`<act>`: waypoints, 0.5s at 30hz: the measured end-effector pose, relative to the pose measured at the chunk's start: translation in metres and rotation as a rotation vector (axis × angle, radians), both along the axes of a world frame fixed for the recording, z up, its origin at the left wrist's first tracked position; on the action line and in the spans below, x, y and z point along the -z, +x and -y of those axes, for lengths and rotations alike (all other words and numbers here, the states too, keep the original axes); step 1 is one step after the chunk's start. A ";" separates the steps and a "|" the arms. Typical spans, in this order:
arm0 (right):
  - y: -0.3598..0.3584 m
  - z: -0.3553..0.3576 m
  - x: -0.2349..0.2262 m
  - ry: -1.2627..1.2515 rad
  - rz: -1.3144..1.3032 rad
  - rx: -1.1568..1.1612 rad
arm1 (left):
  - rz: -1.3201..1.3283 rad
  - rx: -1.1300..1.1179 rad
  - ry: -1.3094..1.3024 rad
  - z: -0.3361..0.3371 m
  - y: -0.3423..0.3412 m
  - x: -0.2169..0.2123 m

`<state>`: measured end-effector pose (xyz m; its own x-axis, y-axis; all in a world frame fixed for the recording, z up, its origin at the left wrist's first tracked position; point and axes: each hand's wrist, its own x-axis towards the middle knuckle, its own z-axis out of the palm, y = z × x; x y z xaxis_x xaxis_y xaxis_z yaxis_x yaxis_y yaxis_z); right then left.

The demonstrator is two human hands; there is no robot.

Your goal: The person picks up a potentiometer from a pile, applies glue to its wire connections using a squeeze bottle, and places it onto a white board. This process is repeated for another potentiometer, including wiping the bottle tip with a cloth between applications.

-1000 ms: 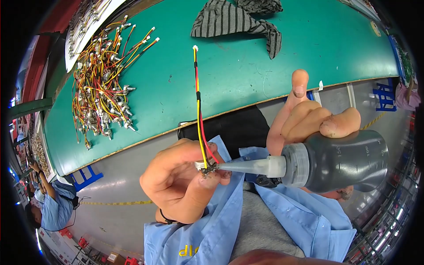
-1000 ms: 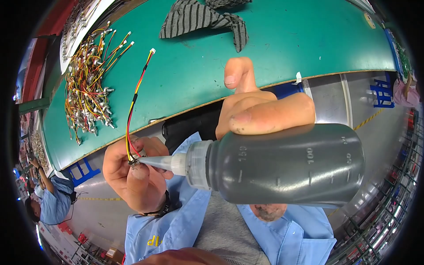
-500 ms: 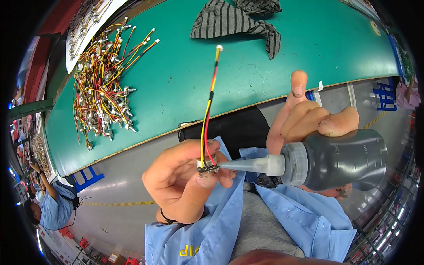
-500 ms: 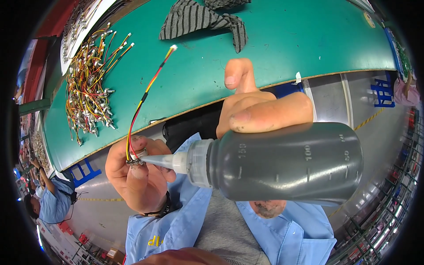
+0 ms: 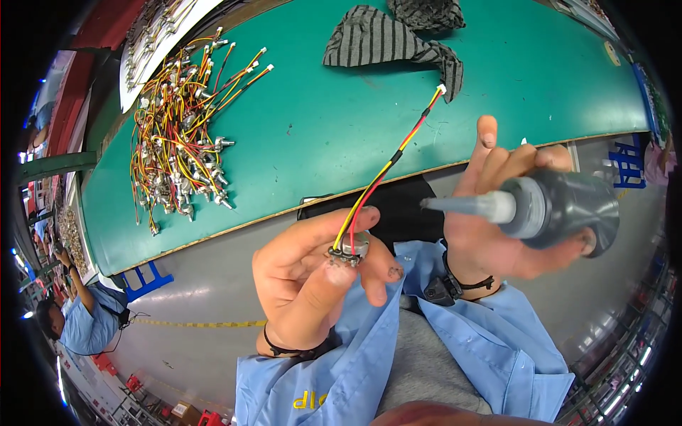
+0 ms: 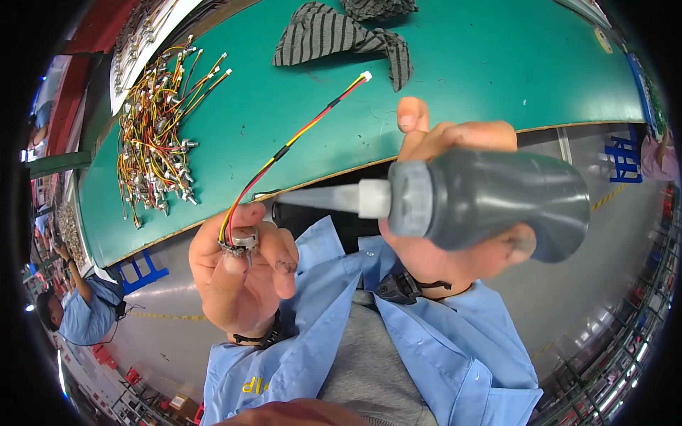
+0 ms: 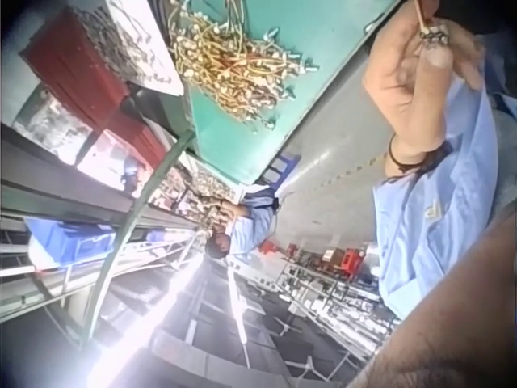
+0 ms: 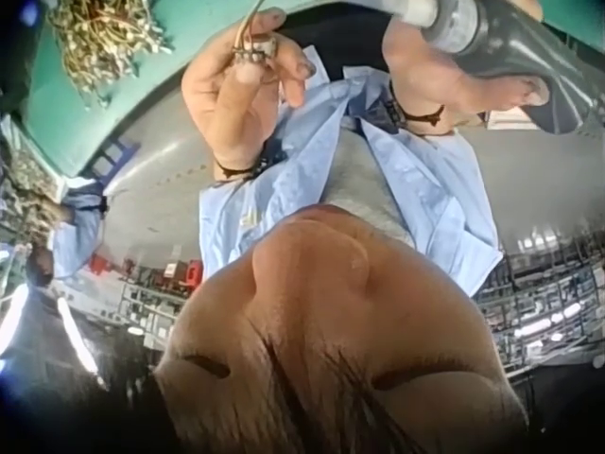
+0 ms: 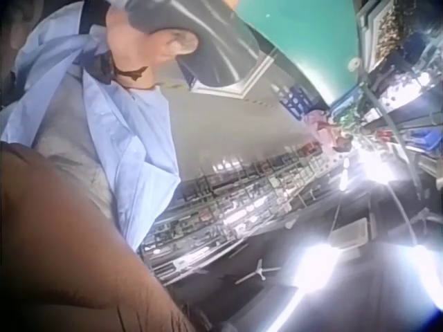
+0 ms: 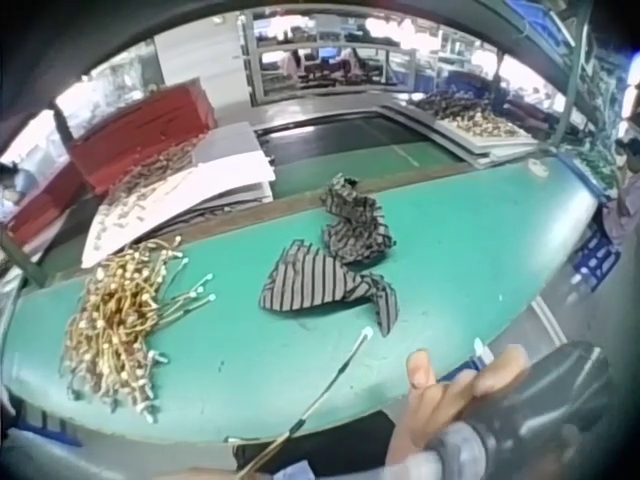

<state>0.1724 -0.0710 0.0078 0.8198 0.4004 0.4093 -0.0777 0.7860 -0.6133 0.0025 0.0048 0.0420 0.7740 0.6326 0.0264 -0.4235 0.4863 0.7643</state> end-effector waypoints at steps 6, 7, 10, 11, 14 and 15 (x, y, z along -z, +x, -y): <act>-0.001 -0.004 0.000 0.036 -0.023 0.091 | -0.008 0.023 -0.008 0.001 0.003 -0.002; 0.002 0.000 -0.001 0.025 0.096 -0.013 | -0.019 0.006 0.009 0.002 0.004 -0.002; -0.003 0.000 0.002 0.047 0.189 -0.092 | -0.057 -0.027 0.067 0.007 0.007 -0.004; -0.006 -0.002 0.003 0.078 0.168 -0.066 | -0.079 -0.041 0.108 0.008 0.009 -0.004; -0.002 0.002 -0.001 0.085 0.172 -0.085 | -0.116 -0.054 0.165 0.010 0.013 -0.006; 0.001 0.004 -0.003 0.061 0.197 -0.134 | -0.132 -0.056 0.180 0.010 0.013 -0.006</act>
<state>0.1732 -0.0753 0.0111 0.6631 0.4698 0.5827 -0.0670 0.8126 -0.5789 0.0155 -0.0056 0.0485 0.7419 0.6691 0.0440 -0.3368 0.3151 0.8873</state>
